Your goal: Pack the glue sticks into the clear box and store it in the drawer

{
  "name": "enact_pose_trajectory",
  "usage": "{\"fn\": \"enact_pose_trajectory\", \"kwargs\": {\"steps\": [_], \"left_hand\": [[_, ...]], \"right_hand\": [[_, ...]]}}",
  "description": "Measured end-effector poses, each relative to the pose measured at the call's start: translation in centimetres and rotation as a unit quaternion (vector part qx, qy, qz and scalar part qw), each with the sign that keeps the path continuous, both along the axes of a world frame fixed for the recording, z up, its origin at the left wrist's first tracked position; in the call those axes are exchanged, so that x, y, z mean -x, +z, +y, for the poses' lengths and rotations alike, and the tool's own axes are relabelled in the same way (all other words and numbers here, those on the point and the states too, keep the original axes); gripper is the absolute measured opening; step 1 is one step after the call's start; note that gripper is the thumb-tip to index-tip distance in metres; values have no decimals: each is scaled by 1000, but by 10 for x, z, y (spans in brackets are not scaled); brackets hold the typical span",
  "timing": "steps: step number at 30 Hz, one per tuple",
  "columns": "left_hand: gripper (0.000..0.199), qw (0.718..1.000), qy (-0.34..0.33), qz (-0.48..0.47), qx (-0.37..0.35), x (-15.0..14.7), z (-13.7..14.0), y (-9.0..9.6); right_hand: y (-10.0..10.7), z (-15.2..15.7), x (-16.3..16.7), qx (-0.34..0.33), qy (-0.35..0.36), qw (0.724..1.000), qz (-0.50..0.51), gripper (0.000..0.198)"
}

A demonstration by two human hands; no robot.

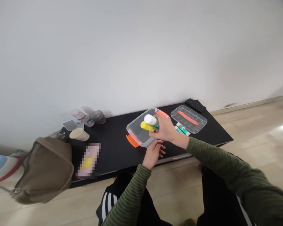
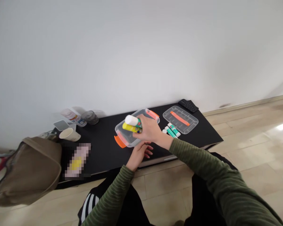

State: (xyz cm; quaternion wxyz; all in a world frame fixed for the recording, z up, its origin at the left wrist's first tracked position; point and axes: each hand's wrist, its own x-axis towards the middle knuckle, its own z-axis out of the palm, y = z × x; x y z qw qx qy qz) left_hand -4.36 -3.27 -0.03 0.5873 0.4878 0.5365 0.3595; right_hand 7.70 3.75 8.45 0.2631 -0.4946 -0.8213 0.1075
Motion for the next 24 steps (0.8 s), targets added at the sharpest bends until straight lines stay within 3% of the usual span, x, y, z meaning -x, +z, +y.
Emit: {"fn": "enact_pose_trajectory", "kwargs": {"steps": [2,5,8,10,12,15,20,24], "left_hand": [[38,997,21,-69,22,-5,4,-4],[60,995,41,-92,27,-14,6,-7],[77,999,32,-38,3,-22,2,-6],[67,994,9,78,-73,-26,-3,-2],[52,964,-13,222,-148,-28,-5,3],[44,919,-32,354,-171,-32,-3,8],[32,899,-59,403,-163,-37,5,12],[36,934,-10,329,-141,-43,2,8]], "right_hand": [[-9,-18,-25,17,43,999,-9,58],[-33,-35,-53,59,97,992,-53,53],[-59,-44,-69,129,44,989,-59,49],[-71,-48,-74,182,2,981,-58,48],[-77,-52,-77,217,14,973,-78,48],[-78,-57,-79,234,56,965,-109,52],[-71,-60,-80,230,20,966,-118,52],[-66,-61,-86,213,19,968,-134,47]]}}
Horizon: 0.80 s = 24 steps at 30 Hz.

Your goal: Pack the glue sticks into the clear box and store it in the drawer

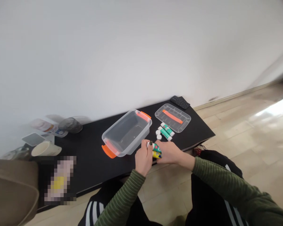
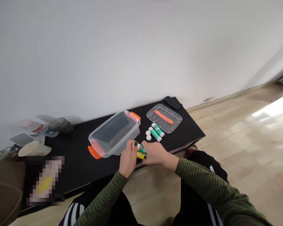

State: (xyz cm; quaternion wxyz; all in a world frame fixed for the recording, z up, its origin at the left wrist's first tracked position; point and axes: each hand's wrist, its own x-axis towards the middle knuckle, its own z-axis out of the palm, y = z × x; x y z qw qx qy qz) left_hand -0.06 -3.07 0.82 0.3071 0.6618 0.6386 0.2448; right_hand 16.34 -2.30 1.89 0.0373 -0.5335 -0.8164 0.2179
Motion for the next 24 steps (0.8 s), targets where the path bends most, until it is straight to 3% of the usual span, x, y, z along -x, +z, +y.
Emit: {"fn": "enact_pose_trajectory", "kwargs": {"steps": [8,12,15,19,24], "left_hand": [[32,989,41,-141,5,-18,1,-10],[35,993,-1,-119,-3,-24,-1,-9],[38,987,-17,-157,-5,-30,-6,-10],[41,974,18,-227,5,-37,-10,-13],[41,979,13,-201,-15,-37,-3,-11]], "right_hand": [[15,-3,-13,20,-20,999,-40,49],[29,-5,-28,86,-26,996,-4,50],[37,-6,-39,140,-7,990,31,44],[39,-6,-42,105,-21,994,-32,48],[41,-2,-36,69,-24,996,-60,53]]}}
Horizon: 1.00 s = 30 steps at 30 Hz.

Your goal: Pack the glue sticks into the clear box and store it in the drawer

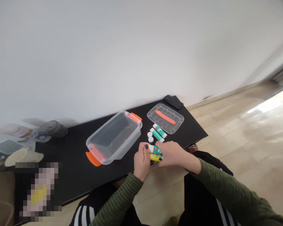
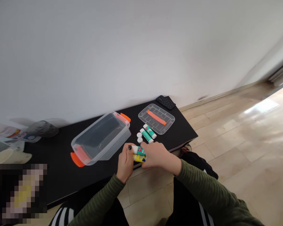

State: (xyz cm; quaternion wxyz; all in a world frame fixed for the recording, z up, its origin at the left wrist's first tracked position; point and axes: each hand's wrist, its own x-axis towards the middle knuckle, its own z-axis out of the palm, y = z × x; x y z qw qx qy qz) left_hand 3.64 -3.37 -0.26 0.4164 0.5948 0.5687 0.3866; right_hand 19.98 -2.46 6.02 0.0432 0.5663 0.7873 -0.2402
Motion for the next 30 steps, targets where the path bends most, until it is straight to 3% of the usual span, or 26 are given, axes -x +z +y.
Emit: {"fn": "enact_pose_trajectory", "kwargs": {"steps": [6,12,16,19,22,25,27,30], "left_hand": [[44,993,25,-101,48,0,-1,-2],[41,998,8,-56,35,1,-3,-5],[44,977,46,-176,110,-6,1,-7],[45,973,95,-182,106,-3,5,-11],[43,985,136,-102,44,12,9,-15],[37,993,52,103,35,24,15,-18],[33,957,-38,286,26,24,20,-20],[36,873,-119,472,-28,19,30,-21]], "right_hand": [[2,3,0,-19,15,1000,-1,50],[3,1,-5,20,19,1000,12,51],[4,-1,-5,4,23,1000,-14,48],[1,0,-9,-15,14,999,-29,46],[-6,10,-24,-34,-64,996,-48,46],[-18,30,-41,-42,-163,985,-39,50],[-28,45,-49,-43,-195,980,-19,51],[-45,65,-51,-42,-214,976,5,50]]}}
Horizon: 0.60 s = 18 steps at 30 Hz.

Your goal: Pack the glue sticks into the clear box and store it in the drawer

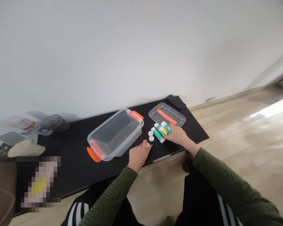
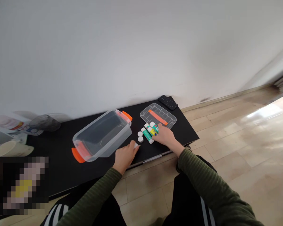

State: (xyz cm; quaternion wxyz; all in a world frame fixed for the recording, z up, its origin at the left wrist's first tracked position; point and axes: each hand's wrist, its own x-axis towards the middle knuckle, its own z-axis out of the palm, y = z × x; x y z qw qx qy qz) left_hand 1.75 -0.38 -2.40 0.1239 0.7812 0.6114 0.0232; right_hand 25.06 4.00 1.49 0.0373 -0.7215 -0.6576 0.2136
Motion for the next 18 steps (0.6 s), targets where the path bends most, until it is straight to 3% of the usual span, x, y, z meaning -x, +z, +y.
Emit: {"fn": "enact_pose_trajectory", "kwargs": {"steps": [3,9,18], "left_hand": [[38,996,-42,70,-32,-4,7,-3],[27,992,-59,97,-57,-5,10,-13],[47,997,5,59,-51,-7,16,-24]], "right_hand": [[-14,13,4,-10,-17,1000,21,50],[-26,25,15,-31,-27,998,40,52],[-42,32,32,-81,-19,996,-12,58]]}}
